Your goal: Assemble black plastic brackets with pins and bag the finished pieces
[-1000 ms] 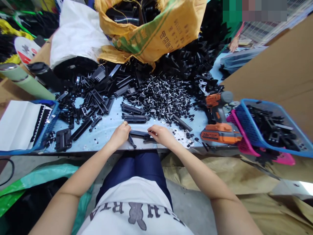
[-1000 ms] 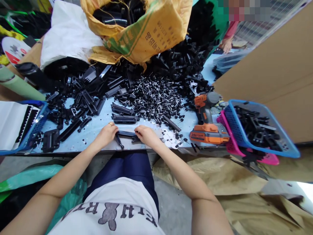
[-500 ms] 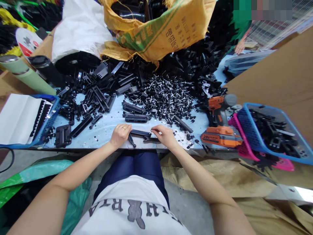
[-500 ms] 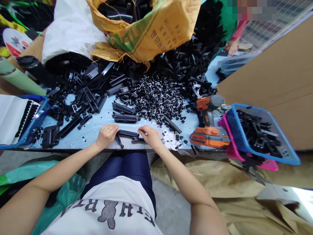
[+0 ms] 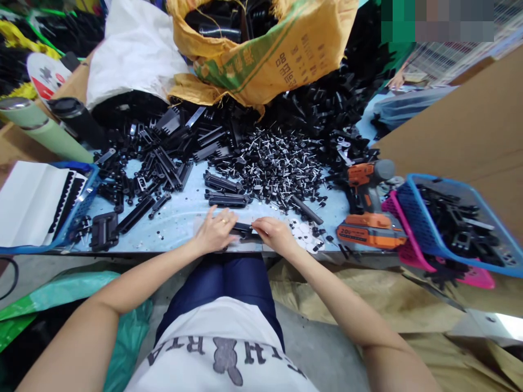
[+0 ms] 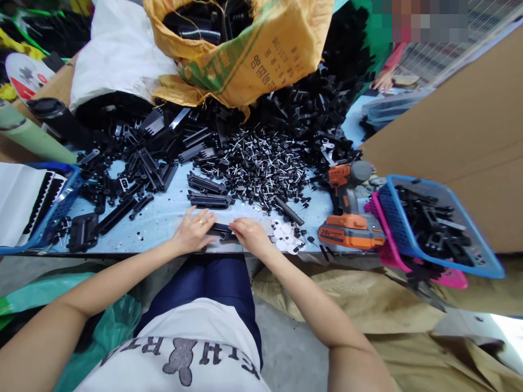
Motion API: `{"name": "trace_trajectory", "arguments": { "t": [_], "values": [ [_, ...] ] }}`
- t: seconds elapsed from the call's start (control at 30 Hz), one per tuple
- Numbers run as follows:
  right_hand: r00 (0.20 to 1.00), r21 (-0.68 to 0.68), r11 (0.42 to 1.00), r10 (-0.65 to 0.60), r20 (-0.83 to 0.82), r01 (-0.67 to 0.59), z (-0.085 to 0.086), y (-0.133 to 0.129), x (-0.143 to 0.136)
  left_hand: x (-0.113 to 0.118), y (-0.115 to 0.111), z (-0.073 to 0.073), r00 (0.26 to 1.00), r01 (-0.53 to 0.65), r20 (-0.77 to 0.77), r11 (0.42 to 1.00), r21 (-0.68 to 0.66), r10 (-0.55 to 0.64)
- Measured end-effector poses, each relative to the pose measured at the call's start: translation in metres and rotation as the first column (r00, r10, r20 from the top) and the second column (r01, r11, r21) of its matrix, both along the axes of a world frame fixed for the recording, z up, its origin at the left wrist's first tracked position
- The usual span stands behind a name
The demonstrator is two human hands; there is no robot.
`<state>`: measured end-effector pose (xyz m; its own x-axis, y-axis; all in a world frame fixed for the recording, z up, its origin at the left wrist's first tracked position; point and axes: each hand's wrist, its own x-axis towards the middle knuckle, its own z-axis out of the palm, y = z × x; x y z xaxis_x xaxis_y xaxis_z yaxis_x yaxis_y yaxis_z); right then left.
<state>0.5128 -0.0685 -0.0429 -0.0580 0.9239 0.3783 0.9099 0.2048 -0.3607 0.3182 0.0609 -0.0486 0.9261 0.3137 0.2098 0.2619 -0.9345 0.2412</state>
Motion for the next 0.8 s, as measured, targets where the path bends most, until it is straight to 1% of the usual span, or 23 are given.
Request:
{"name": "trace_trajectory", "arguments": {
  "t": [0.07, 0.13, 0.23, 0.3, 0.37, 0.43, 0.47, 0.5, 0.53, 0.6, 0.67, 0.73, 0.8],
  "values": [
    [0.999, 0.030, 0.999, 0.012, -0.043, -0.011, -0.012, -0.003, -0.001, 0.017, -0.010, 0.000, 0.990, 0.088, -0.108, 0.995, -0.038, -0.092],
    [0.998, 0.057, 0.998, -0.004, -0.066, 0.008, -0.026, -0.008, -0.003, 0.029, -0.016, -0.002, 0.979, 0.095, -0.173, 0.992, -0.083, -0.109],
    [0.999, 0.062, 0.998, -0.022, -0.043, 0.025, -0.043, -0.017, 0.001, 0.036, -0.017, -0.008, 0.986, 0.057, -0.149, 0.993, -0.102, -0.072],
    [1.000, 0.026, 0.999, 0.029, 0.003, -0.029, -0.049, -0.019, 0.008, 0.035, -0.016, -0.010, 0.992, 0.051, -0.113, 0.993, -0.104, -0.062],
    [0.991, -0.030, 0.992, 0.126, 0.041, -0.125, -0.047, -0.017, 0.017, 0.033, -0.015, -0.010, 0.991, 0.072, -0.103, 0.991, -0.112, -0.084],
    [0.973, -0.075, 0.975, 0.215, 0.084, -0.209, -0.042, -0.013, 0.027, 0.031, -0.016, -0.007, 0.988, 0.079, -0.121, 0.990, -0.113, -0.093],
    [0.962, -0.085, 0.969, 0.241, 0.129, -0.231, -0.038, -0.012, 0.030, 0.030, -0.018, -0.005, 0.988, 0.070, -0.133, 0.992, -0.105, -0.084],
    [0.952, -0.088, 0.970, 0.241, 0.191, -0.228, -0.034, -0.011, 0.034, 0.029, -0.020, -0.004, 0.988, 0.057, -0.141, 0.994, -0.092, -0.070],
    [0.942, -0.081, 0.978, 0.209, 0.264, -0.194, -0.031, -0.011, 0.037, 0.026, -0.022, -0.003, 0.988, 0.049, -0.143, 0.996, -0.072, -0.059],
    [0.914, -0.037, 0.996, 0.086, 0.397, -0.078, -0.027, -0.012, 0.040, 0.021, -0.024, -0.005, 0.990, 0.060, -0.130, 0.998, -0.013, -0.061],
    [0.883, 0.023, 0.999, -0.034, 0.467, 0.026, -0.025, -0.014, 0.042, 0.015, -0.021, -0.009, 0.991, 0.091, -0.101, 0.994, 0.057, -0.085],
    [0.871, 0.062, 0.997, -0.075, 0.486, 0.051, -0.020, -0.015, 0.040, 0.010, -0.015, -0.013, 0.992, 0.125, -0.039, 0.985, 0.115, -0.121],
    [0.884, 0.078, 0.997, -0.039, 0.466, 0.003, -0.009, -0.016, 0.035, 0.005, -0.009, -0.011, 0.981, 0.167, 0.075, 0.973, 0.157, -0.180]
  ]
}}
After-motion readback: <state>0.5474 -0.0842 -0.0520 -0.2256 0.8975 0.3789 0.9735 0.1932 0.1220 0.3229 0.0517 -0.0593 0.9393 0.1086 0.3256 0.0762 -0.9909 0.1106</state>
